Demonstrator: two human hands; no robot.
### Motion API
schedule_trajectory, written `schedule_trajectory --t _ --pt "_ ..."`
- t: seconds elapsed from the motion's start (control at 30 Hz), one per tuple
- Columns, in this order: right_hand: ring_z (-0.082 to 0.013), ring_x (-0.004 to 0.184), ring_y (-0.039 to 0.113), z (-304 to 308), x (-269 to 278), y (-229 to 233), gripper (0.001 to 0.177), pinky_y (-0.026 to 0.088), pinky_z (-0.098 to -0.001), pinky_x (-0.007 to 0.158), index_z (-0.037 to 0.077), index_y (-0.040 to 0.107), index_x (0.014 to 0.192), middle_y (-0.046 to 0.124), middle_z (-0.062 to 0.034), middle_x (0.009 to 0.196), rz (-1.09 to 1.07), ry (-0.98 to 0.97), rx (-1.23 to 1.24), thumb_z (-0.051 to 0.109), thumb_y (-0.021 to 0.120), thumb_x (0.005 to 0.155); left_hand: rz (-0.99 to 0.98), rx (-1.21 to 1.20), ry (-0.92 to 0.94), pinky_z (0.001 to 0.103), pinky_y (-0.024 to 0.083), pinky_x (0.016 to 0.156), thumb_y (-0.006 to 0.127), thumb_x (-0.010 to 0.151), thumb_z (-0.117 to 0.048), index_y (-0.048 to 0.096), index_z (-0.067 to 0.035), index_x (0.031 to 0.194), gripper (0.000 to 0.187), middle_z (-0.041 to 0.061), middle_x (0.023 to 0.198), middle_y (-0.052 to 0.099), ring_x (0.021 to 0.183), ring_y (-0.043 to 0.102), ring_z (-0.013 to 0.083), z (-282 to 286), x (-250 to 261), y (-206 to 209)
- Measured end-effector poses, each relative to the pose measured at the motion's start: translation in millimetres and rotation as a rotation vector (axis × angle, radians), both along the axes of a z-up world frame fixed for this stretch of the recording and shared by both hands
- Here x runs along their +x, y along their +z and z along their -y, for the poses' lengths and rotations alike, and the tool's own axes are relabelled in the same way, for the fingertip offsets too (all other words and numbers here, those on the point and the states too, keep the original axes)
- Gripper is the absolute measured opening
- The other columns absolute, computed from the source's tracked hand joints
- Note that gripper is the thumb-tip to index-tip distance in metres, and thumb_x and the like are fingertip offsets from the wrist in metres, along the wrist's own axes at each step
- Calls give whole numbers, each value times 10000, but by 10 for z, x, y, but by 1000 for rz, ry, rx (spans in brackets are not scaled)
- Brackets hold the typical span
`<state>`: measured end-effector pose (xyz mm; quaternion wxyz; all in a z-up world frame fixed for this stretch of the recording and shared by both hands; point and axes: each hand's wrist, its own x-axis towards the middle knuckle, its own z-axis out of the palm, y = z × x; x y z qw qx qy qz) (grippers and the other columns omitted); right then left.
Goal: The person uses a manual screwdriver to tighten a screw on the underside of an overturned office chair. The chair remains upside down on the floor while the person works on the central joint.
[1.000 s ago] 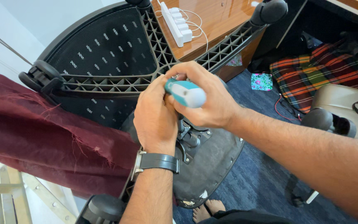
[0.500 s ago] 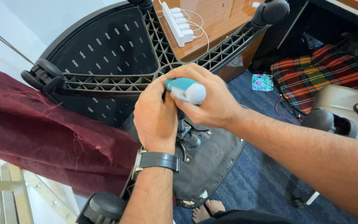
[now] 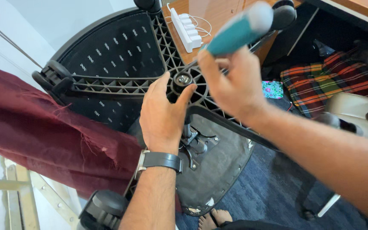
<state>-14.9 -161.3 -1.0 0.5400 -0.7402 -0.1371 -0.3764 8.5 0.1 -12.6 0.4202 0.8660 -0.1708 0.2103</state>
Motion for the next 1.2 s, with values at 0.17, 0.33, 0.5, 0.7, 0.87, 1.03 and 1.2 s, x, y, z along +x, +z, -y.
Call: schedule_trajectory --t 0.17,0.33,0.5,0.7,0.87,1.03,1.2 --pt "-85 852 610 151 124 106 155 537 -274 725 14 610 1124 660 -43 954 -194 -144 -45 140 682 1069 -43 44 -15 412 511 947 787 845 -413 675 -76 1281 562 103 1275 700 1191 628 314 -17 22 -34" --pt "-133 841 722 25 110 49 218 584 -318 759 8 638 1089 751 -82 925 -362 -183 -250 198 696 1001 -51 48 -38 424 512 934 793 838 -403 682 -99 1273 542 103 1264 699 1186 622 317 -22 28 -40" --pt "-191 875 773 -86 80 64 274 604 -342 767 27 668 1109 772 -105 963 -503 -138 -249 237 721 943 -3 77 -20 435 513 905 806 812 -407 656 -79 1294 601 107 1281 678 1160 623 337 -14 65 -99" --pt "-188 880 767 -67 62 262 352 595 -329 798 33 692 1108 775 -99 970 -541 -239 -428 274 797 874 -74 105 59 524 462 919 776 792 -302 721 -209 1191 414 5 1223 698 1218 592 268 229 127 -115" --pt "-209 1019 696 -34 116 278 417 570 -350 843 29 654 1187 717 -98 1086 -479 -45 -505 283 785 883 59 66 175 712 263 1077 728 833 -251 761 -250 1103 271 -18 1203 693 1205 597 232 390 181 -256" --pt "-172 1004 741 23 151 219 375 570 -328 905 46 666 1215 756 -54 1055 -476 -26 -406 265 750 923 83 42 167 710 219 1131 685 912 -261 757 -223 1082 189 15 1198 681 1168 605 254 421 237 -350" --pt "-192 924 701 -2 211 124 360 569 -349 831 11 641 1090 735 -86 983 -587 -182 -336 268 809 900 54 12 125 652 248 1151 682 855 -282 757 -223 993 168 3 1186 684 1172 607 253 416 214 -350"
